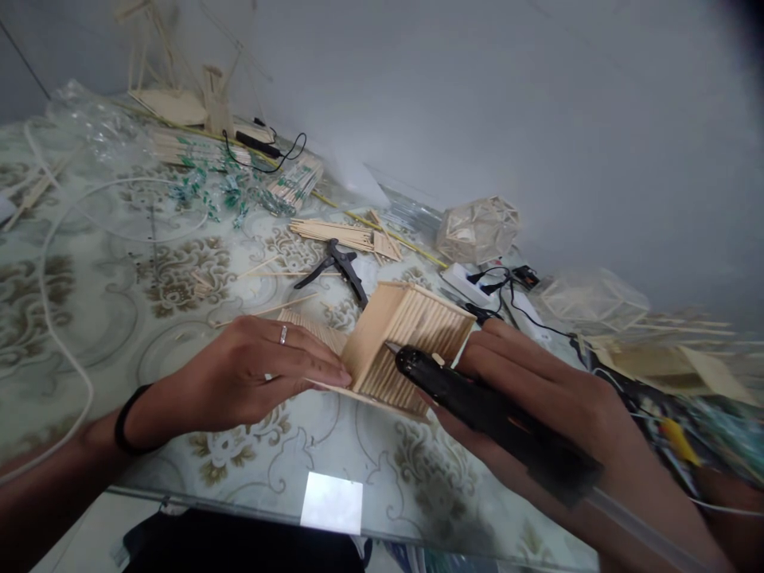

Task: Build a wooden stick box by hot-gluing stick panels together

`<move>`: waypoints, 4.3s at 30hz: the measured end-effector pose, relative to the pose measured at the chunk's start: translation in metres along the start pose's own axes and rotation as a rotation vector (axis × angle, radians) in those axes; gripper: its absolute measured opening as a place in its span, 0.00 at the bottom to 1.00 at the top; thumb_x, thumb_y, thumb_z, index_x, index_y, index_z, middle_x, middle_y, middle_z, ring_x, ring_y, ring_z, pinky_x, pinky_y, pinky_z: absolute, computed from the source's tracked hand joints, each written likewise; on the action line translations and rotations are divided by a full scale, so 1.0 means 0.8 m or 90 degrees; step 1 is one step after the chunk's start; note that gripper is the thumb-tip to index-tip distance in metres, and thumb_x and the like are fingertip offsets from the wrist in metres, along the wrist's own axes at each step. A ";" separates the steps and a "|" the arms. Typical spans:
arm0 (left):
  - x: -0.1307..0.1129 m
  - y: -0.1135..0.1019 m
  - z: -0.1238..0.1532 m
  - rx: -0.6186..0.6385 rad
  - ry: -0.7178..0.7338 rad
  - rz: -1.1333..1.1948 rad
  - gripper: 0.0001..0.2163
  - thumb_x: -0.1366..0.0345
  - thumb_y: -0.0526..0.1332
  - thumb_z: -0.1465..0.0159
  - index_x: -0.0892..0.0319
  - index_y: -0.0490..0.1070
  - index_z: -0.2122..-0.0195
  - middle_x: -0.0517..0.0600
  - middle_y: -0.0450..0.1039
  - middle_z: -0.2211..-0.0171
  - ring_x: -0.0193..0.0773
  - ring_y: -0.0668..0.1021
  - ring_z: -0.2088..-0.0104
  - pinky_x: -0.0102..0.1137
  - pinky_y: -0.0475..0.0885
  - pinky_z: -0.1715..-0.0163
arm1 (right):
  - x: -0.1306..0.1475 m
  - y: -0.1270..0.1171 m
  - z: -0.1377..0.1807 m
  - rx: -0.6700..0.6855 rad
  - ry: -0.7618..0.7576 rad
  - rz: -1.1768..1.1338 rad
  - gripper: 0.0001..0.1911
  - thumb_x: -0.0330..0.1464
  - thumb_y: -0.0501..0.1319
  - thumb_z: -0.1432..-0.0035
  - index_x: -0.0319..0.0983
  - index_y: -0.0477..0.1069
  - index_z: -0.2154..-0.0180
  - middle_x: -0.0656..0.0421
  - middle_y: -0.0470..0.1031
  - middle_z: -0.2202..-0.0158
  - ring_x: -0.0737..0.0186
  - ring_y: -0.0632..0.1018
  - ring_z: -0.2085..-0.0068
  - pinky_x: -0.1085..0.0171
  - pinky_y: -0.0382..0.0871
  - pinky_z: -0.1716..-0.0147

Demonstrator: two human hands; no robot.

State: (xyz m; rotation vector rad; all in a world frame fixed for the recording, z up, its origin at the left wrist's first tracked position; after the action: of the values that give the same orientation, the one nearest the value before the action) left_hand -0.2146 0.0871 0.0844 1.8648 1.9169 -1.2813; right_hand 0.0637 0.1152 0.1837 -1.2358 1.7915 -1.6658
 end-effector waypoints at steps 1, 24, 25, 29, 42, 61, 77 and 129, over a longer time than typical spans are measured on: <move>0.000 0.000 0.000 0.001 0.001 -0.001 0.12 0.76 0.63 0.26 0.55 0.83 0.50 0.50 0.89 0.54 0.36 0.89 0.52 0.25 0.83 0.49 | -0.001 0.000 0.000 -0.002 -0.002 0.001 0.08 0.29 0.66 0.32 0.44 0.67 0.62 0.61 0.71 0.69 0.58 0.72 0.68 0.60 0.67 0.69; -0.001 -0.001 0.000 -0.004 -0.002 -0.002 0.10 0.75 0.65 0.26 0.57 0.84 0.51 0.51 0.89 0.54 0.35 0.89 0.52 0.24 0.83 0.50 | -0.004 -0.002 -0.002 -0.047 0.018 -0.013 0.05 0.31 0.66 0.31 0.43 0.70 0.58 0.57 0.75 0.62 0.56 0.76 0.63 0.61 0.70 0.68; 0.000 -0.002 0.000 -0.002 -0.002 -0.003 0.10 0.75 0.65 0.27 0.57 0.84 0.51 0.50 0.89 0.54 0.35 0.89 0.52 0.24 0.83 0.50 | -0.004 -0.002 -0.001 -0.044 0.019 -0.017 0.06 0.30 0.66 0.31 0.43 0.70 0.57 0.56 0.75 0.61 0.55 0.76 0.62 0.60 0.71 0.68; 0.000 -0.002 -0.001 -0.001 0.005 0.002 0.10 0.75 0.65 0.27 0.57 0.84 0.50 0.51 0.89 0.54 0.36 0.89 0.52 0.24 0.84 0.50 | -0.003 -0.001 0.000 -0.033 0.035 -0.019 0.06 0.28 0.64 0.31 0.44 0.70 0.58 0.56 0.76 0.62 0.54 0.77 0.63 0.57 0.70 0.67; -0.001 -0.002 0.000 0.007 -0.002 -0.002 0.11 0.75 0.64 0.26 0.55 0.83 0.49 0.51 0.89 0.54 0.36 0.89 0.52 0.26 0.84 0.50 | -0.004 -0.003 -0.008 -0.054 0.008 -0.008 0.08 0.34 0.66 0.29 0.42 0.69 0.62 0.61 0.71 0.68 0.60 0.71 0.67 0.62 0.65 0.71; 0.000 0.000 0.002 0.005 -0.001 0.002 0.11 0.75 0.64 0.26 0.57 0.84 0.51 0.51 0.89 0.54 0.36 0.89 0.52 0.24 0.83 0.49 | -0.005 -0.003 -0.011 -0.093 0.002 0.032 0.09 0.29 0.64 0.30 0.43 0.65 0.64 0.63 0.66 0.70 0.63 0.70 0.70 0.64 0.62 0.73; -0.001 0.000 0.002 0.010 0.009 -0.002 0.11 0.78 0.64 0.27 0.57 0.83 0.51 0.50 0.89 0.54 0.35 0.89 0.52 0.26 0.84 0.49 | -0.008 -0.005 -0.014 -0.111 0.019 0.056 0.13 0.30 0.64 0.31 0.43 0.63 0.67 0.64 0.62 0.71 0.65 0.68 0.71 0.65 0.59 0.75; -0.003 0.000 0.002 0.016 -0.002 -0.010 0.10 0.78 0.66 0.28 0.60 0.84 0.51 0.53 0.88 0.53 0.36 0.89 0.51 0.25 0.83 0.47 | 0.002 0.000 -0.001 -0.065 0.039 -0.068 0.06 0.29 0.67 0.34 0.42 0.71 0.62 0.59 0.74 0.64 0.62 0.76 0.64 0.65 0.71 0.68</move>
State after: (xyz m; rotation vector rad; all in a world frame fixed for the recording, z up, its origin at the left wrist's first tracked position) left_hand -0.2148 0.0843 0.0854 1.8618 1.9266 -1.3195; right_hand 0.0621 0.1141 0.1844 -1.3590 1.8985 -1.7059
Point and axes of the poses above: each hand's wrist, its own z-axis away from the middle knuckle, its own y-axis out of the palm, x = y × z, the point moved 1 cm from there along -z, towards the middle knuckle
